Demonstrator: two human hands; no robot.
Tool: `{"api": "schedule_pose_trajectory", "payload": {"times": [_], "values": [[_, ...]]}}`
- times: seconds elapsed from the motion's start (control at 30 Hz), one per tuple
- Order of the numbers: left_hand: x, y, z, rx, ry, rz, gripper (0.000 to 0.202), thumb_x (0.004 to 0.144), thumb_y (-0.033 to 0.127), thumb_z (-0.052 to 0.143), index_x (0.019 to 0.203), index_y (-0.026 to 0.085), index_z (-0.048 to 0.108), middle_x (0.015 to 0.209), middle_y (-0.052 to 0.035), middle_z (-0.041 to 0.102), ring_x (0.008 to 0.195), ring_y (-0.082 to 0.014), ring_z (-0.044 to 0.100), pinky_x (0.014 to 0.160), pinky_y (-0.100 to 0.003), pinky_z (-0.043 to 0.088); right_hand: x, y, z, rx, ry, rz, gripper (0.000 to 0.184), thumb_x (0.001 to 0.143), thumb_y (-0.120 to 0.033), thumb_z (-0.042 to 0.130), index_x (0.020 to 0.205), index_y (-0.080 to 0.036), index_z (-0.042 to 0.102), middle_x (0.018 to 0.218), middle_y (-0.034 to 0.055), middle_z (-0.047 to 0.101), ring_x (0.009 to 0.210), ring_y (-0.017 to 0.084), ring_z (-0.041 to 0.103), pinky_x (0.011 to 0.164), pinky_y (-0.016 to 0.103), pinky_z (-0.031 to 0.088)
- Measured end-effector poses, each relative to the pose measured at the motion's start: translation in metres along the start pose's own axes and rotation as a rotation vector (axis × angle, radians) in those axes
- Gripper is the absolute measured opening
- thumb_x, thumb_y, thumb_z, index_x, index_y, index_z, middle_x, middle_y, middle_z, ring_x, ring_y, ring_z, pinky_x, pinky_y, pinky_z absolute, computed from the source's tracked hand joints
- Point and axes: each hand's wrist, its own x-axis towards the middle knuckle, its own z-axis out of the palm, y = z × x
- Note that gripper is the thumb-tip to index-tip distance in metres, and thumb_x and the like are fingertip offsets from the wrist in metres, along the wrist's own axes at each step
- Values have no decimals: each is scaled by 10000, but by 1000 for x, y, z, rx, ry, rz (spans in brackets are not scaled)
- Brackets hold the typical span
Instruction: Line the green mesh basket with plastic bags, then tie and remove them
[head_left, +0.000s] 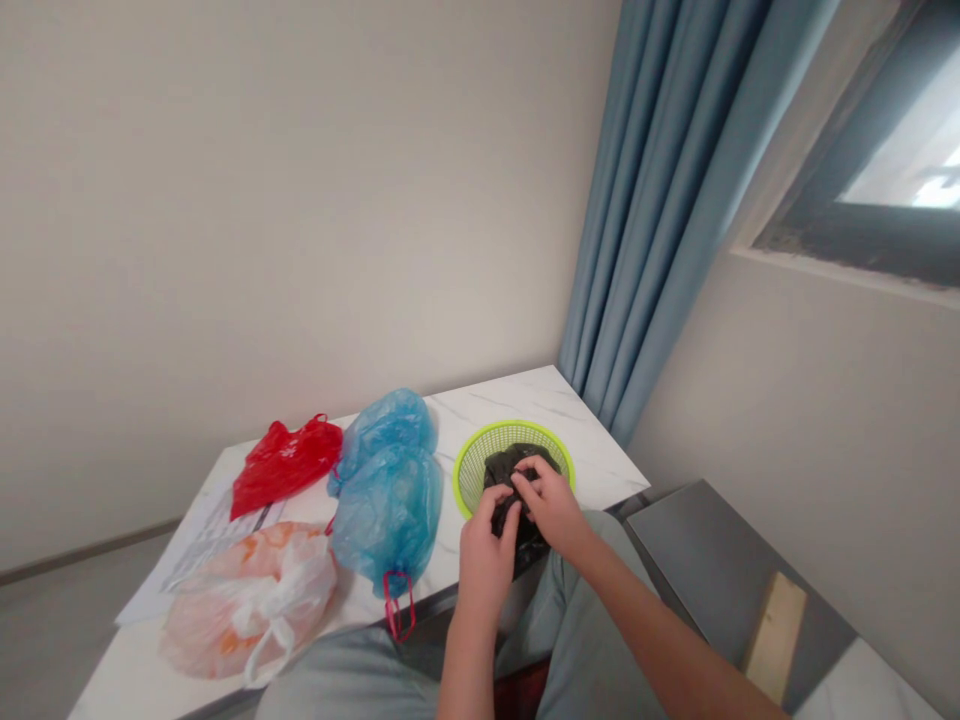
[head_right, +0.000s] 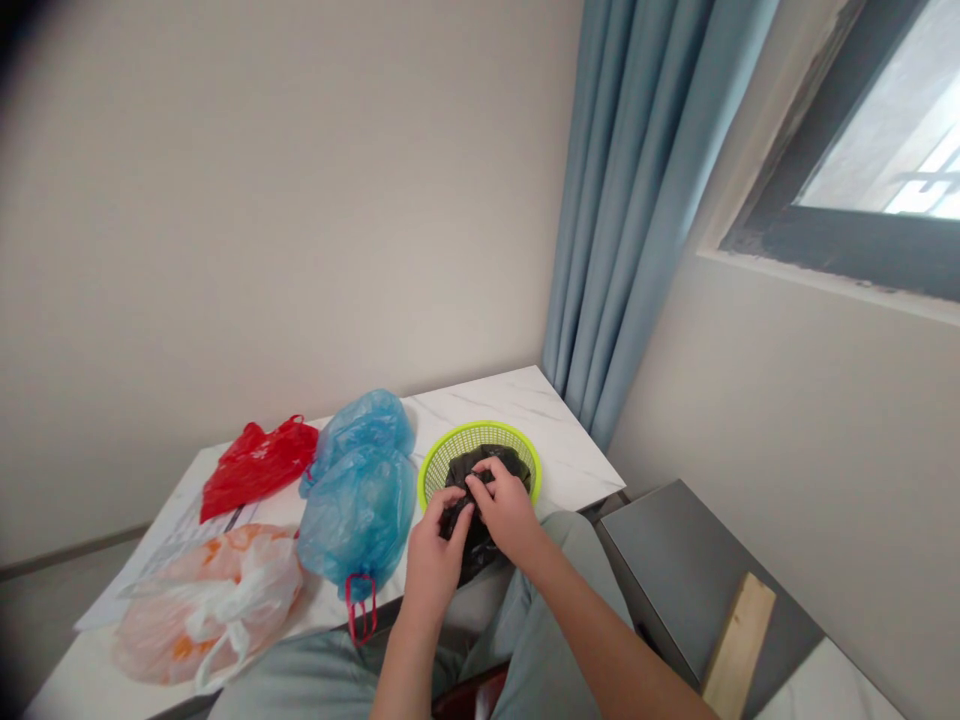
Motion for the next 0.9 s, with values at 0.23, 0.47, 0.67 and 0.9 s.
{"api": "schedule_pose_trajectory", "payload": {"times": [0.23, 0.47, 0.67, 0.9], "values": [[2, -8, -1, 81, 154, -44, 183, 880, 298, 578, 985, 228, 711, 995, -75, 729, 930, -248, 662, 866, -368, 467, -20, -3, -14, -261, -109, -344, 189, 771, -54, 454, 851, -223, 484, 792, -3, 556, 758, 161, 538, 699, 285, 426], [5, -16, -4, -166, -79, -197, 208, 847, 339, 609, 887, 184, 743, 834, -55, 717, 785, -200, 637, 738, -299, 470, -9, 7, -32, -354, -70, -560, 293, 814, -13, 462, 681, -217, 625, 904, 46, 678, 920, 199, 567, 837, 367, 463], [1, -18, -10, -721, -292, -537, 254, 757, 349, 701, 651, 133, 620, 541, 35, 492, 490, -73, 409, 504, -197, 299, -12, 3, -28, -311, -42, -555, 288, 873, -69, 468, 931, -226, 702, 1208, 68, 670, 1184, 221, 531, 1037, 456, 415], [2, -10, -13, -1027, -136, -585, 186, 708, 253, 773, 715, 136, 630, 610, 32, 525, 535, -63, 456, 553, -184, 386, -31, -5, -20, -233, -147, -397, 126, 902, -245, 581, 982, -209, 671, 1294, 91, 587, 1210, 227, 517, 1069, 427, 388]]}}
